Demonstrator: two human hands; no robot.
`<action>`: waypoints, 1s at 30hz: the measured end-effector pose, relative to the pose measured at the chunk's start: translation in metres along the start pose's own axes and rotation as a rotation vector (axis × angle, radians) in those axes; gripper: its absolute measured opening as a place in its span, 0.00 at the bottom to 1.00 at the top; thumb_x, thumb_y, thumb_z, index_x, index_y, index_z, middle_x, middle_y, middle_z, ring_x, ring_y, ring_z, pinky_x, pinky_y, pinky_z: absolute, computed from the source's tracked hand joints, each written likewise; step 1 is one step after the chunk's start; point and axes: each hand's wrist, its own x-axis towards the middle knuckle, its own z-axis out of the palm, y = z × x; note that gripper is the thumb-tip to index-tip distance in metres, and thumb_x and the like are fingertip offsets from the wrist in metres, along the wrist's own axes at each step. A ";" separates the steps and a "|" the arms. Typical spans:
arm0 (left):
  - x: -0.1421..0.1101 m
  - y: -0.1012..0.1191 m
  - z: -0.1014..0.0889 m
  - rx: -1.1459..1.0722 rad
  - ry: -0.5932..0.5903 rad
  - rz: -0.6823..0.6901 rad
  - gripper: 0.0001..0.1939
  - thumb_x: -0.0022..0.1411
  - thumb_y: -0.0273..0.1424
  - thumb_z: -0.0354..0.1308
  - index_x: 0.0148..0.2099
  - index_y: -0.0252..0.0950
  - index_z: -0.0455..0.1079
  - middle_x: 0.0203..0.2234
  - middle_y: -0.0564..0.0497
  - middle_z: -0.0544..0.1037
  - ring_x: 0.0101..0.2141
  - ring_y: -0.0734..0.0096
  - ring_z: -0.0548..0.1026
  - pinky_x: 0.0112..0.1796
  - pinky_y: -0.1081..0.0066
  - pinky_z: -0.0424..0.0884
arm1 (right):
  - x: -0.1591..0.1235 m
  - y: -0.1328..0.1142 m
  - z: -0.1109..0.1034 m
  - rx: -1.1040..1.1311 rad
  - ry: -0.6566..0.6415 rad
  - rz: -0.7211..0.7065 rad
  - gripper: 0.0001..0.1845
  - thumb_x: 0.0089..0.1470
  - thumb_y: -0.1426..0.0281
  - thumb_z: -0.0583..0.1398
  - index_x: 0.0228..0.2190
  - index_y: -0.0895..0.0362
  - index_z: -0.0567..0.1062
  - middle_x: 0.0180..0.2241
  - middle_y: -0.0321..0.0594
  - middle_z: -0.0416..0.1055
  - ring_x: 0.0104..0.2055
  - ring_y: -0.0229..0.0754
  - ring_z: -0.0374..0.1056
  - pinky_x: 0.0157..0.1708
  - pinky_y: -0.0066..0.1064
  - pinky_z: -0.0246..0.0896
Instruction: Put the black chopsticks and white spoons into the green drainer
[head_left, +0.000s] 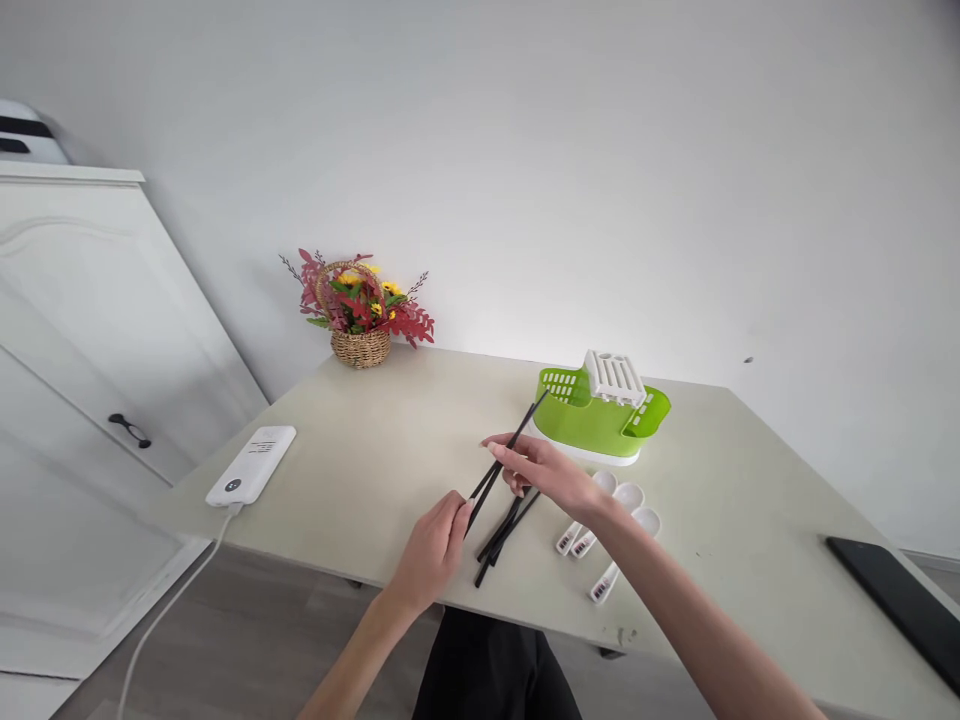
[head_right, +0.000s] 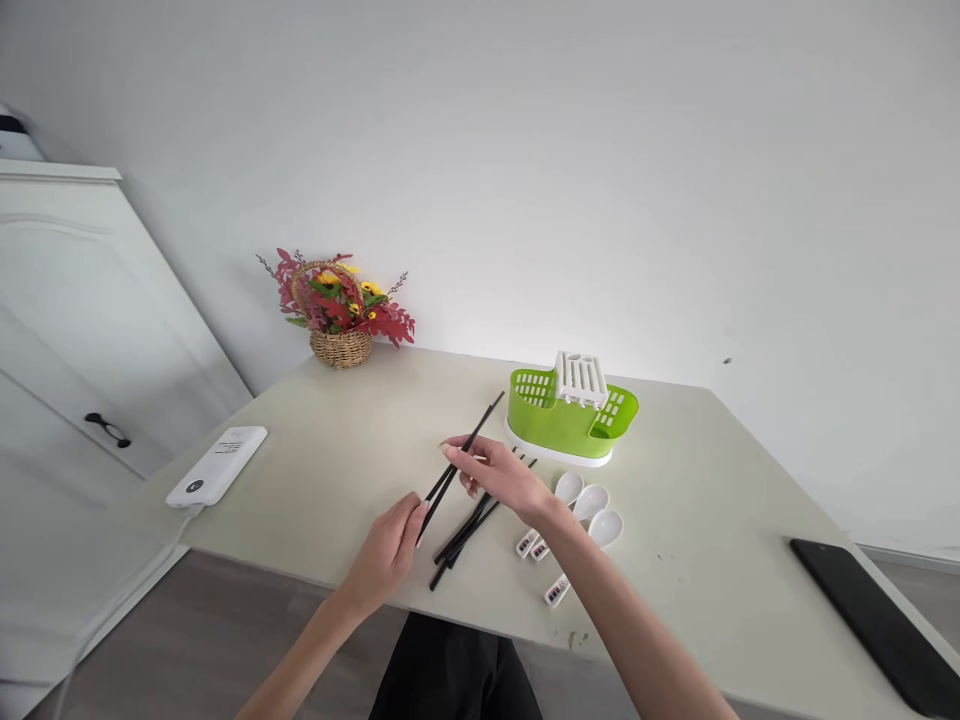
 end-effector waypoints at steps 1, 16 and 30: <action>-0.001 -0.002 -0.004 -0.008 0.011 -0.016 0.21 0.79 0.44 0.37 0.33 0.42 0.56 0.26 0.56 0.63 0.26 0.67 0.64 0.32 0.68 0.63 | 0.008 -0.003 0.004 -0.011 -0.021 -0.010 0.31 0.61 0.42 0.56 0.45 0.57 0.76 0.24 0.31 0.66 0.25 0.36 0.64 0.31 0.33 0.65; 0.016 -0.022 -0.040 -0.116 -0.068 0.017 0.20 0.78 0.42 0.47 0.52 0.45 0.80 0.48 0.48 0.82 0.48 0.61 0.77 0.49 0.66 0.75 | 0.028 -0.041 0.031 -0.418 -0.054 -0.343 0.23 0.71 0.53 0.51 0.36 0.55 0.77 0.37 0.40 0.73 0.32 0.36 0.69 0.36 0.30 0.66; 0.013 -0.033 -0.036 -0.139 -0.131 -0.021 0.13 0.73 0.42 0.57 0.42 0.46 0.82 0.41 0.50 0.85 0.49 0.58 0.78 0.48 0.64 0.77 | 0.016 -0.025 0.034 -0.468 -0.170 -0.350 0.17 0.71 0.61 0.54 0.38 0.54 0.78 0.39 0.40 0.76 0.39 0.39 0.72 0.40 0.31 0.66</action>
